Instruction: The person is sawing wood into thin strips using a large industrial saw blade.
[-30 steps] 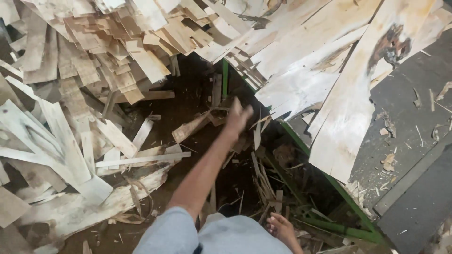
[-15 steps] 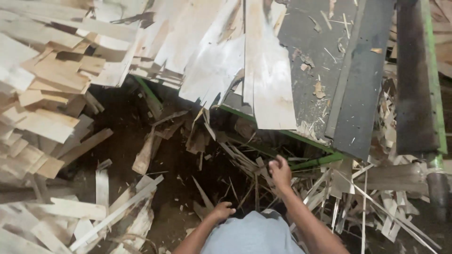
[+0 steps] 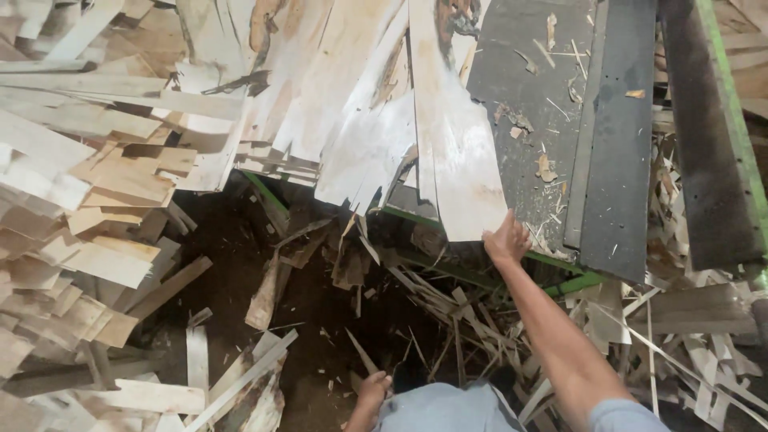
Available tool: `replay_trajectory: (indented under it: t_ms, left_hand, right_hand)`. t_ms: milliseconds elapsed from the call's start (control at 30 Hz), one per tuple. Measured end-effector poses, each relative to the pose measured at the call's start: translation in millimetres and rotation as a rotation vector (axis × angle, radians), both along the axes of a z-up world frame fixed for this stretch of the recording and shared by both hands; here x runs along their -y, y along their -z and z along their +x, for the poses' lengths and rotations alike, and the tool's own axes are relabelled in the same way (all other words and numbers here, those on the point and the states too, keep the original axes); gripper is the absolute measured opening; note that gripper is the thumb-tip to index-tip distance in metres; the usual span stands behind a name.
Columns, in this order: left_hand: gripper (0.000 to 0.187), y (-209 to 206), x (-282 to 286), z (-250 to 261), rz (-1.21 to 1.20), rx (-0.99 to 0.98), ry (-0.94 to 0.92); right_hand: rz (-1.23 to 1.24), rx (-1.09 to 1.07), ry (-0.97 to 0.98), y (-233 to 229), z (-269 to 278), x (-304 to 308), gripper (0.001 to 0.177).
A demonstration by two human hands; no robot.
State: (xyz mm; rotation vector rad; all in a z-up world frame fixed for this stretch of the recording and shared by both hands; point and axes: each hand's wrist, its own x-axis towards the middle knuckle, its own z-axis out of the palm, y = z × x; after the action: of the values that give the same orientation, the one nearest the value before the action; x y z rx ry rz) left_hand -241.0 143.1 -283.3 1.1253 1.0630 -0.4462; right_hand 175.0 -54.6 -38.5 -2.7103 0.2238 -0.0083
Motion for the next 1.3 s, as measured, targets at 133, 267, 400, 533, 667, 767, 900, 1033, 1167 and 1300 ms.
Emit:
replay_trajectory:
  t_ms: [133,267,400,533,667,767,900,1033,1167,1300]
  left_hand:
    - [0.049,-21,-5,5,0.009,0.020,-0.060]
    - [0.050,-31,-10,23,-0.043,-0.069,0.004]
    - [0.063,-78,-27,93,-0.052,0.116,0.051]
    - [0.080,-144,-23,183,-0.186,0.388,0.059]
    - [0.081,-178,-3,272,-0.439,0.491,0.051]
    - [0.070,-206,26,311,-0.429,0.563,0.108]
    - [0.056,-231,67,328,-0.098,0.719,0.171]
    - [0.056,-306,110,316,-0.096,0.883,0.165]
    - [0.062,-348,154,316,0.015,0.934,0.310]
    - [0.067,-343,187,333,0.054,1.034,0.394]
  right_hand:
    - [0.073,-0.067,0.074,5,29,11,0.092]
    - [0.797,-0.325,0.040,3,44,40,0.057]
    - [1.157,-0.485,-0.022,-107,-21,68,0.047]
    - [1.255,-0.562,-0.099,-75,-101,153,0.048]
    - [1.248,-0.796,0.137,-53,-177,202,0.060]
    - [1.093,-0.776,0.031,-8,-198,220,0.058]
    - [1.211,-0.685,0.100,55,-213,235,0.052]
    - [1.291,-0.642,0.140,52,-238,257,0.053]
    - [1.519,-0.673,0.240,84,-249,282,0.059]
    - [1.728,-0.630,0.288,53,-247,294,0.059]
